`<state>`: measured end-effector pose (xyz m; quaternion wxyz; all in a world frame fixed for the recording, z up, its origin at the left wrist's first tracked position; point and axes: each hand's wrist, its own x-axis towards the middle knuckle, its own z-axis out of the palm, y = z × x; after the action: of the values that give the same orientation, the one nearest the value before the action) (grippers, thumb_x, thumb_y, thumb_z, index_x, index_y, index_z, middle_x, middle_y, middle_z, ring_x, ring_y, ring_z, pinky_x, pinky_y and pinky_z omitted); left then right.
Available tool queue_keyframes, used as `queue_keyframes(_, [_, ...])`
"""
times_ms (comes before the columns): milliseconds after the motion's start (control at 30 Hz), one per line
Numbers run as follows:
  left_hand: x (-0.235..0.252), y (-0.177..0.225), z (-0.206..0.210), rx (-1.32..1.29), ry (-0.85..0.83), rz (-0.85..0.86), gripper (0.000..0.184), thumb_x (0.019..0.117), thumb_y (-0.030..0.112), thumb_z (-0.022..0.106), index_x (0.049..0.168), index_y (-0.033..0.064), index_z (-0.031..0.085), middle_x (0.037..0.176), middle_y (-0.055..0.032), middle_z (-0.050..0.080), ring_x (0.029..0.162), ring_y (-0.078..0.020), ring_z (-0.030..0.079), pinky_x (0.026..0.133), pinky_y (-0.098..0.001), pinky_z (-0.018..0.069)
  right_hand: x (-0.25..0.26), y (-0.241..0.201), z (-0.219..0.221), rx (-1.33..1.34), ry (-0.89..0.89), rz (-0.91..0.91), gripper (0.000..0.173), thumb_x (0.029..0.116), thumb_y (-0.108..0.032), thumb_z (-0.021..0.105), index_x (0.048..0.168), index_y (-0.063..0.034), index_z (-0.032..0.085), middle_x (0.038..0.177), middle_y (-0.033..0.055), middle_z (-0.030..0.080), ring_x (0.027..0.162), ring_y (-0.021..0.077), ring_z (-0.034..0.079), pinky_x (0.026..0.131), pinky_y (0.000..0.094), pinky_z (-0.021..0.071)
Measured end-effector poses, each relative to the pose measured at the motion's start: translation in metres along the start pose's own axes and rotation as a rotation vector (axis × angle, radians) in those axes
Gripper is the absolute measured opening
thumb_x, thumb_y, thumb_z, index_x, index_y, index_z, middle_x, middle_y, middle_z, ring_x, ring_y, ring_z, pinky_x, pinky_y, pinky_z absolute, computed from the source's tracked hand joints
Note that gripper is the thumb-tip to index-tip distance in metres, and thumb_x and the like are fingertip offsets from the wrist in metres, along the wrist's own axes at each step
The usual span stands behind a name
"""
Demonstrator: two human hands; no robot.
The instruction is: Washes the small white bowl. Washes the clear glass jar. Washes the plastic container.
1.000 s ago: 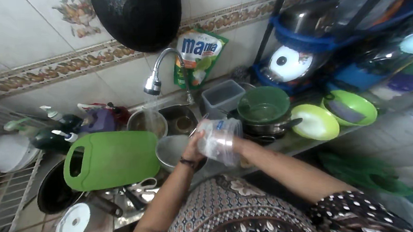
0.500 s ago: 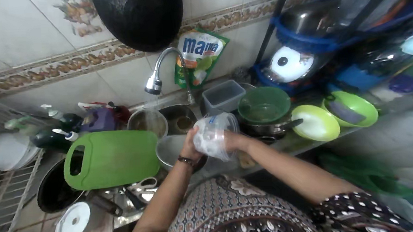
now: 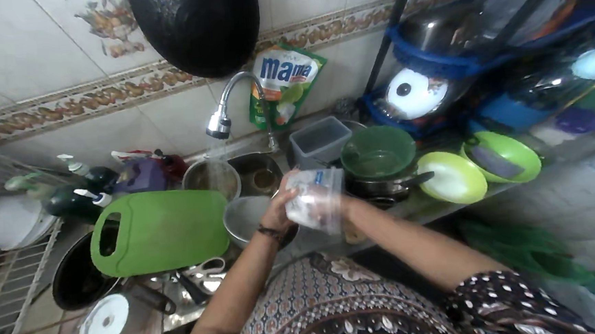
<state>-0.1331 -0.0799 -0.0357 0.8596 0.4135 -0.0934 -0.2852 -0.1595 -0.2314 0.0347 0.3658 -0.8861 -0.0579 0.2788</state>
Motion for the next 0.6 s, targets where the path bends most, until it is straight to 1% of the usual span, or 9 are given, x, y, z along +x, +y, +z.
queue_keyframes(33, [0.0,0.001,-0.001,0.044,-0.006,0.01,0.089,0.0582,0.048,0.088,0.132,0.0169,0.048,0.094,0.0022,0.072,0.082,-0.0079,0.071,0.074,-0.0275,0.0608,-0.001,-0.001,0.0,0.088,0.028,0.016,0.033,0.1006,-0.003,0.061,0.131,0.0087,0.058,0.13,0.024,0.062,0.118,0.027,0.06,0.106,0.0367,0.0442])
queue_keyframes(100, [-0.002,0.003,-0.002,0.099,0.017,0.046,0.089,0.0598,0.048,0.084,0.135,0.0173,0.047,0.094,0.0045,0.072,0.081,-0.0052,0.07,0.073,-0.0257,0.0601,-0.007,0.01,0.012,0.583,0.236,0.078,0.02,0.1045,-0.001,0.05,0.121,0.0069,0.059,0.106,0.0134,0.063,0.094,0.014,0.06,0.087,0.0273,0.0502])
queue_keyframes(133, [-0.001,0.002,-0.004,0.099,0.02,0.071,0.091,0.0599,0.05,0.085,0.136,0.0172,0.047,0.095,0.0047,0.072,0.082,-0.005,0.07,0.073,-0.0257,0.0603,-0.013,0.01,0.017,0.887,0.361,0.071,0.016,0.1072,-0.007,0.047,0.114,0.0007,0.06,0.093,0.0061,0.064,0.083,0.0088,0.062,0.077,0.0246,0.0544])
queue_keyframes(200, [-0.001,0.001,-0.006,0.103,0.042,0.106,0.094,0.0605,0.054,0.086,0.138,0.0183,0.046,0.099,0.0051,0.072,0.085,-0.0044,0.07,0.076,-0.0251,0.0599,-0.022,0.003,0.017,1.224,0.413,0.013,0.023,0.1106,-0.022,0.042,0.115,-0.0079,0.06,0.09,0.0011,0.066,0.082,0.008,0.065,0.076,0.0266,0.0571])
queue_keyframes(300, [0.0,0.005,-0.011,0.102,0.07,0.115,0.096,0.0633,0.055,0.084,0.142,0.0179,0.044,0.103,0.0034,0.071,0.088,-0.0061,0.07,0.077,-0.0267,0.0599,-0.024,-0.009,0.015,1.132,0.366,0.013,0.015,0.1078,-0.012,0.046,0.11,-0.0075,0.06,0.082,-0.0001,0.063,0.072,0.0059,0.062,0.066,0.023,0.0552])
queue_keyframes(367, [-0.002,0.011,-0.009,0.064,0.106,0.104,0.078,0.0693,0.047,0.079,0.136,0.0198,0.049,0.096,0.0049,0.072,0.082,-0.0048,0.07,0.073,-0.0252,0.0601,-0.02,0.005,0.015,0.902,0.2,-0.105,0.017,0.1052,-0.011,0.044,0.099,-0.0101,0.06,0.073,-0.0057,0.062,0.064,0.0004,0.059,0.061,0.0178,0.0518])
queue_keyframes(467, [-0.001,0.011,-0.017,0.051,0.048,0.069,0.091,0.0644,0.052,0.084,0.138,0.0163,0.046,0.103,0.0015,0.071,0.087,-0.0082,0.07,0.075,-0.0275,0.0604,-0.029,0.026,0.011,0.597,-0.036,-0.22,0.024,0.1066,-0.015,0.038,0.108,-0.0073,0.06,0.084,-0.0105,0.06,0.075,-0.0071,0.056,0.073,0.0129,0.0503])
queue_keyframes(500, [0.0,0.009,-0.02,0.051,0.018,0.05,0.097,0.061,0.054,0.087,0.139,0.0147,0.045,0.105,-0.0001,0.071,0.087,-0.0098,0.07,0.075,-0.0284,0.0606,-0.032,0.03,0.012,0.65,-0.044,-0.192,0.022,0.107,-0.013,0.04,0.112,-0.0049,0.06,0.088,-0.009,0.061,0.079,-0.0063,0.057,0.077,0.0136,0.0506])
queue_keyframes(600, [0.001,0.007,-0.017,0.05,-0.014,0.018,0.099,0.0595,0.055,0.088,0.139,0.0128,0.047,0.105,-0.0012,0.071,0.088,-0.0104,0.071,0.076,-0.0281,0.0606,-0.032,0.046,0.03,1.0,0.054,-0.298,0.013,0.0998,-0.019,0.05,0.1,-0.0185,0.063,0.086,-0.0145,0.071,0.082,-0.0054,0.066,0.079,0.0161,0.0555])
